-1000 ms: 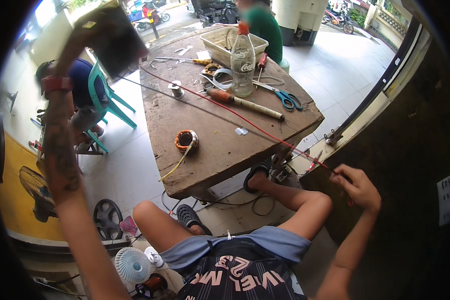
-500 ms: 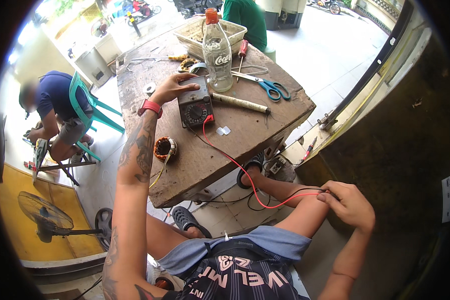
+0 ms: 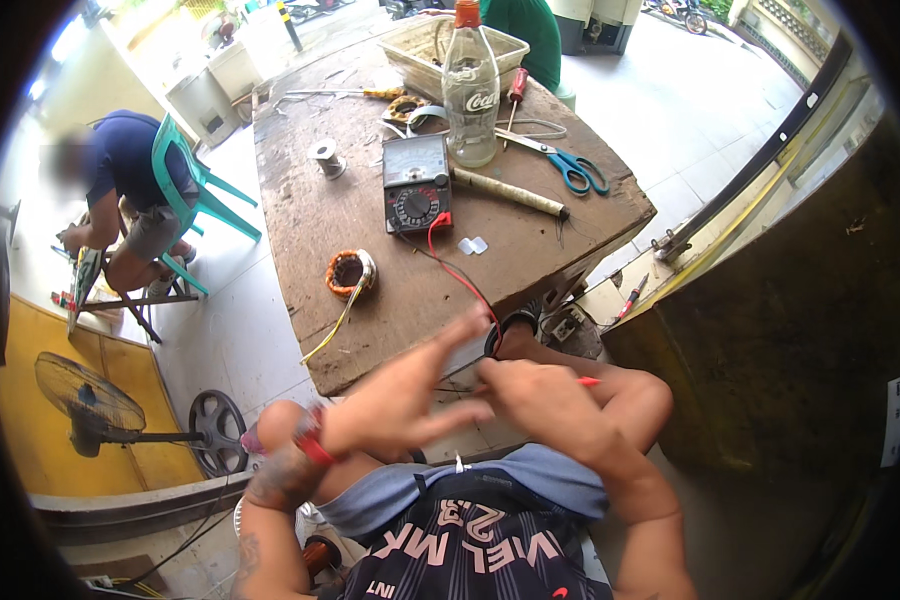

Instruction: The person hammers a copper coil, trims wires with scissors, and connects multimeter probes to test the coil. They work at a wooden table with tools and a glass bottle nearby.

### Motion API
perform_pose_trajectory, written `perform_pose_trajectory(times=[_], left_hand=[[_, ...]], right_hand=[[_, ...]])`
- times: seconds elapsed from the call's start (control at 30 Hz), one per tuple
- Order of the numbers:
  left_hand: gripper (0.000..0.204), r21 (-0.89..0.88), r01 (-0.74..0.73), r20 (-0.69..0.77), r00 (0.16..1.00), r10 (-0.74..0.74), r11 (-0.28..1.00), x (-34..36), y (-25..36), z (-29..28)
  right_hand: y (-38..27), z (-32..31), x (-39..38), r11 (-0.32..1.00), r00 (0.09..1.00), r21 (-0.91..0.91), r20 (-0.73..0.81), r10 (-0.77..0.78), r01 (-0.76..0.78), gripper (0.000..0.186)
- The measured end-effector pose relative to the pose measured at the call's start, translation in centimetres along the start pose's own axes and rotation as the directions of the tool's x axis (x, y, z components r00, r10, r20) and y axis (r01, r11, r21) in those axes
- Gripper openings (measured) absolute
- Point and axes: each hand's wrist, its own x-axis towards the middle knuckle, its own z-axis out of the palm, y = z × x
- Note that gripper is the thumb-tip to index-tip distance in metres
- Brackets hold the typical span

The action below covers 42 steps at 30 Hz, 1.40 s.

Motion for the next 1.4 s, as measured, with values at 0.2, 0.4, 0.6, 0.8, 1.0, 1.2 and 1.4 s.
perform_pose_trajectory(times=[0.2, 0.4, 0.6, 0.8, 1.0, 1.2, 1.4], left_hand=[[0.077, -0.110, 0.463, -0.022, 0.884, -0.468, 0.880, -6.9, -1.4, 5.4], [0.032, -0.257, 0.340, -0.067, 0.928, -0.367, 0.905, -8.5, -2.4, 5.7], [0.050, 0.175, 0.306, -0.198, 0.942, -0.271, 0.936, -9.2, -2.7, 7.4], [0.028, -0.144, 0.223, -0.404, 0.876, -0.263, 0.964, -9.9, -3.7, 6.9], [0.039, -0.829, 0.270, -0.148, 0.739, -0.657, 0.490, -11.5, -4.7, 7.4], [0.035, -0.790, 0.161, -0.413, 0.575, -0.707, 0.592, -12.4, -4.8, 10.1], [0.041, -0.978, 0.100, -0.137, 0.363, -0.922, 0.185, -14.9, -4.7, 10.4]], right_hand=[[-2.2, 2.1, 2.3, 0.991, 0.991, 0.077, 0.077, -0.114, 0.108, 0.031], [-2.1, -1.6, 0.7, 0.942, 0.930, 0.305, 0.366, 0.017, -0.137, 0.031], [-3.4, 0.1, 1.3, 0.959, 0.983, 0.264, 0.170, 0.064, -0.107, 0.025], [0.0, -0.3, 1.0, 0.805, 0.859, 0.482, 0.508, 0.065, -0.346, 0.024], [2.5, 4.3, -0.6, 0.001, 0.982, 0.985, 0.172, -0.075, -0.172, 0.036], [0.8, 10.6, -0.3, 0.030, 0.782, 0.987, -0.145, 0.606, 0.160, 0.028], [5.2, 9.9, 0.6, 0.448, 0.712, 0.804, -0.043, 0.700, -0.391, 0.033]])
